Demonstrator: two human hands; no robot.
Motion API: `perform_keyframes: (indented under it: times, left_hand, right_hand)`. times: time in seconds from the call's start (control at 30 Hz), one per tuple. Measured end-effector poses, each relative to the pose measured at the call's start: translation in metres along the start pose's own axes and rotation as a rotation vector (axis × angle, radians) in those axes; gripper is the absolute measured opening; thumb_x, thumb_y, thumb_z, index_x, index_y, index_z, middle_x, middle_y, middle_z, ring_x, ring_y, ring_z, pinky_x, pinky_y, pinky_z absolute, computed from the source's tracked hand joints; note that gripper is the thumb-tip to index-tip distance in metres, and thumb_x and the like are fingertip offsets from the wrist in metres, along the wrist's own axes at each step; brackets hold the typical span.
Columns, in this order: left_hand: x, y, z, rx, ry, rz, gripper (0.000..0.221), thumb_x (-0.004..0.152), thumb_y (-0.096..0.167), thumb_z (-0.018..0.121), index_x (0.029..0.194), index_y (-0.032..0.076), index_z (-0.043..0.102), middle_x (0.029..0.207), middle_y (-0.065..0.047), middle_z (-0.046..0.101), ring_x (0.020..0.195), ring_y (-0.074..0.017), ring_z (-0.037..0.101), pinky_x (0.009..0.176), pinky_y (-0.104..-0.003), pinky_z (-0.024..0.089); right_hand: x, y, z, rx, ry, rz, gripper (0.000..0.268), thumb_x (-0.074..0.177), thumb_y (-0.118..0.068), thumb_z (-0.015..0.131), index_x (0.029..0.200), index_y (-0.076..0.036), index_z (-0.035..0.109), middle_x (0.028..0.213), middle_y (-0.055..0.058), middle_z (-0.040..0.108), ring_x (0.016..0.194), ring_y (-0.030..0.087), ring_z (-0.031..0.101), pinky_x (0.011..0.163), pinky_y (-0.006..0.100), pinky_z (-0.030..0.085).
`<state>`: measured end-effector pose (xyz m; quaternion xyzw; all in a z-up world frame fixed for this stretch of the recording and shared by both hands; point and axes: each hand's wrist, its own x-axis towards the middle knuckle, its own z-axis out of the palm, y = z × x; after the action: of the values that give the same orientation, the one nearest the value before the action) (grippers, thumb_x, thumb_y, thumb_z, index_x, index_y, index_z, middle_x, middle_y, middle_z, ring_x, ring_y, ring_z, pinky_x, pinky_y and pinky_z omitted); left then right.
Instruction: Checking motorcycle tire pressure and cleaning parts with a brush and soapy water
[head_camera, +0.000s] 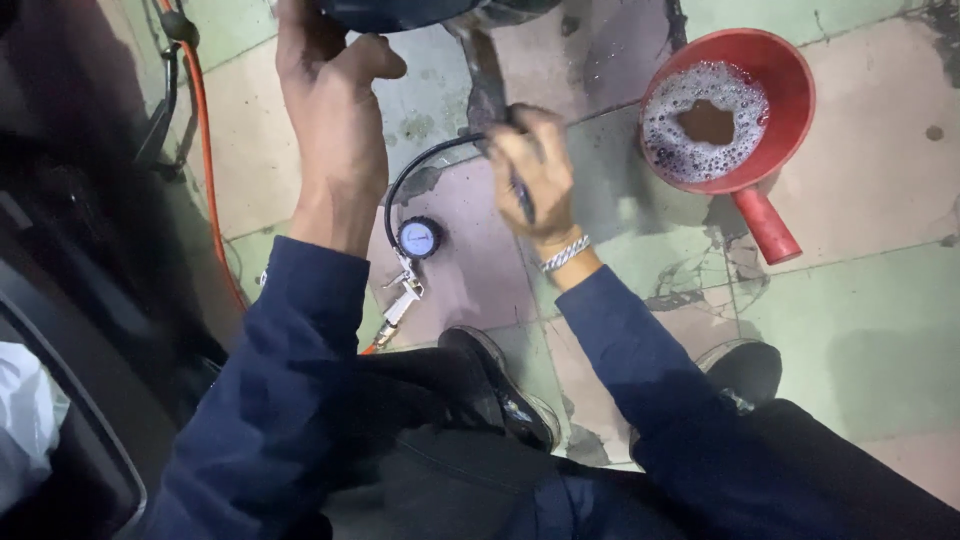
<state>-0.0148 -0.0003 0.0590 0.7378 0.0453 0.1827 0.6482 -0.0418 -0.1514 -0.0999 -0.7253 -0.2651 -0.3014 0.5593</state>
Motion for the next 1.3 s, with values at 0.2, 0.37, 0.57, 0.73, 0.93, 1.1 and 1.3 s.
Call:
perform_keyframes:
  times: [0.2, 0.37, 0.57, 0.73, 0.93, 1.1, 1.3]
  left_hand:
    - [0.001, -0.001, -0.002, -0.028, -0.023, 0.011, 0.038, 0.071, -0.010, 0.060, 0.098, 0.016, 0.053, 0.093, 0.001, 0.047, 0.087, -0.0193, 0.040, 0.075, -0.035, 0.034]
    - [0.003, -0.006, 0.001, -0.058, 0.014, 0.014, 0.041, 0.070, -0.013, 0.059, 0.098, 0.015, 0.052, 0.090, 0.000, 0.046, 0.086, -0.0193, 0.041, 0.075, -0.035, 0.034]
    - [0.009, -0.014, 0.013, 0.153, 0.165, -0.283, 0.041, 0.060, -0.003, 0.060, 0.097, 0.014, 0.060, 0.090, 0.001, 0.069, 0.084, -0.0153, 0.056, 0.072, -0.030, 0.048]
    - [0.003, -0.043, 0.023, 0.114, -0.034, -0.425, 0.057, 0.066, 0.005, 0.063, 0.123, 0.011, 0.056, 0.123, -0.007, 0.068, 0.118, -0.0224, 0.067, 0.089, -0.040, 0.053]
    - [-0.007, -0.056, 0.031, 0.036, -0.044, -0.282, 0.066, 0.064, -0.003, 0.060, 0.127, 0.013, 0.052, 0.124, -0.014, 0.070, 0.118, -0.0265, 0.064, 0.091, -0.039, 0.050]
    - [-0.005, -0.049, 0.020, 0.042, -0.066, -0.142, 0.056, 0.066, -0.008, 0.058, 0.119, 0.010, 0.053, 0.111, -0.012, 0.062, 0.108, -0.0277, 0.060, 0.079, -0.037, 0.047]
    - [-0.015, -0.045, 0.004, 0.025, -0.066, 0.014, 0.075, 0.075, -0.010, 0.058, 0.140, 0.024, 0.043, 0.125, -0.010, 0.061, 0.117, -0.0290, 0.056, 0.109, -0.044, 0.053]
  right_hand:
    - [-0.010, 0.033, 0.012, 0.008, -0.052, 0.162, 0.031, 0.098, 0.007, 0.057, 0.126, -0.005, 0.063, 0.113, 0.015, 0.059, 0.109, 0.031, 0.057, 0.091, 0.043, 0.054]
    - [0.023, 0.002, 0.007, 0.033, -0.182, -0.026, 0.023, 0.106, -0.009, 0.065, 0.129, -0.005, 0.065, 0.124, 0.022, 0.055, 0.100, 0.036, 0.065, 0.085, 0.042, 0.067]
    - [-0.012, 0.037, -0.021, 0.059, -0.171, 0.160, 0.043, 0.084, 0.001, 0.050, 0.123, -0.003, 0.067, 0.127, 0.021, 0.058, 0.105, 0.033, 0.066, 0.083, 0.040, 0.062]
    - [0.002, 0.049, -0.070, -0.084, 0.057, 0.249, 0.017, 0.109, -0.010, 0.059, 0.117, 0.002, 0.069, 0.103, 0.018, 0.078, 0.078, 0.020, 0.075, 0.066, 0.029, 0.062]
    - [0.017, 0.059, -0.125, -0.260, 0.230, 0.353, 0.015, 0.108, -0.015, 0.057, 0.107, -0.003, 0.066, 0.090, 0.011, 0.074, 0.071, 0.019, 0.069, 0.057, 0.029, 0.056]
    - [-0.001, 0.082, -0.150, -0.541, 0.122, 0.461, 0.015, 0.104, -0.017, 0.057, 0.100, -0.007, 0.067, 0.089, 0.007, 0.075, 0.079, 0.026, 0.072, 0.068, 0.039, 0.055]
    - [-0.028, 0.106, -0.150, -0.711, -0.195, 0.978, 0.015, 0.100, -0.017, 0.062, 0.109, -0.014, 0.074, 0.101, 0.010, 0.079, 0.094, 0.035, 0.071, 0.077, 0.050, 0.056]
